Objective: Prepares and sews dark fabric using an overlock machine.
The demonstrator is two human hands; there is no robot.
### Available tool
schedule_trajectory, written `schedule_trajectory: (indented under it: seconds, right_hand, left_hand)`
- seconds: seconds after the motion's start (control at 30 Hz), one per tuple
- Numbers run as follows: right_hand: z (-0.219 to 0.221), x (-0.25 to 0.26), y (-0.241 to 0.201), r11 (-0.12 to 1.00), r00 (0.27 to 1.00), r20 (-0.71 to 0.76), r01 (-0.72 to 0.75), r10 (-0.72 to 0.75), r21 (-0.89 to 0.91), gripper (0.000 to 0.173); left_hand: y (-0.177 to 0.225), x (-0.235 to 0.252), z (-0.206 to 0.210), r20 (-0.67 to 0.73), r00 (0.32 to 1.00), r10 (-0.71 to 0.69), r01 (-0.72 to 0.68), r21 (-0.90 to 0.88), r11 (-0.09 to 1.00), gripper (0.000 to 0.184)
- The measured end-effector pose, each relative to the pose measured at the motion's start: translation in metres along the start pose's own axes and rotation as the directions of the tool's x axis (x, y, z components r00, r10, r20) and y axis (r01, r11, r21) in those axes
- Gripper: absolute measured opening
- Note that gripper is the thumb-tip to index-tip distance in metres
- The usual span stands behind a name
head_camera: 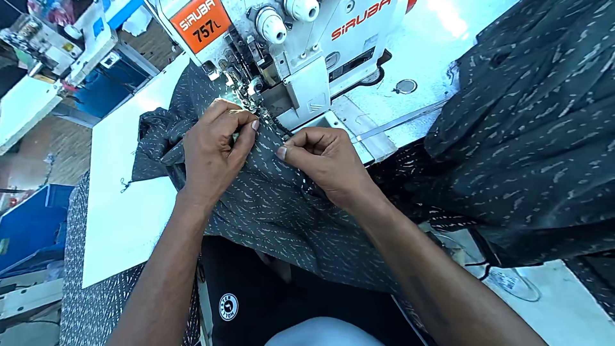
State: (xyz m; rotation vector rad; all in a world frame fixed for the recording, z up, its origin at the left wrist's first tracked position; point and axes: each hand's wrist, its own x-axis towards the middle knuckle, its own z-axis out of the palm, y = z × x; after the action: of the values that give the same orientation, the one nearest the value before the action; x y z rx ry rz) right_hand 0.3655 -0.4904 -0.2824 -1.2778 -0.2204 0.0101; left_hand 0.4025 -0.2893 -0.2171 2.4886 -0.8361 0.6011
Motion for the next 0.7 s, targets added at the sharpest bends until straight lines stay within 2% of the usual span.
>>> schedule_trajectory:
  seconds: [0.2,0.57,0.7]
  right_hand:
    - [0.000,-0.006,-0.005,0.997,1.000,0.003,0.014,-0.014,-0.077,0.010]
    - [-0.011,-0.024,-0.005,0.995,0.999,-0.041,-0.012,0.008,-0.097,0.008]
    - [-0.009,-0.025,-0.002,0.998,0.997,-0.075,-0.002,-0.003,-0.058,0.011]
  left_hand:
    - [-0.008,0.000,-0.010,0.104,0.994,0.033,-0.035,0.015,0.999,0.019]
    - [0.003,0.001,-0.006,0.066,0.991,-0.116,0.115,0.028,0.993,0.017]
    - [0.003,-0.001,-0.002,0.037,0.992,-0.119,0.117,0.071,0.991,0.018]
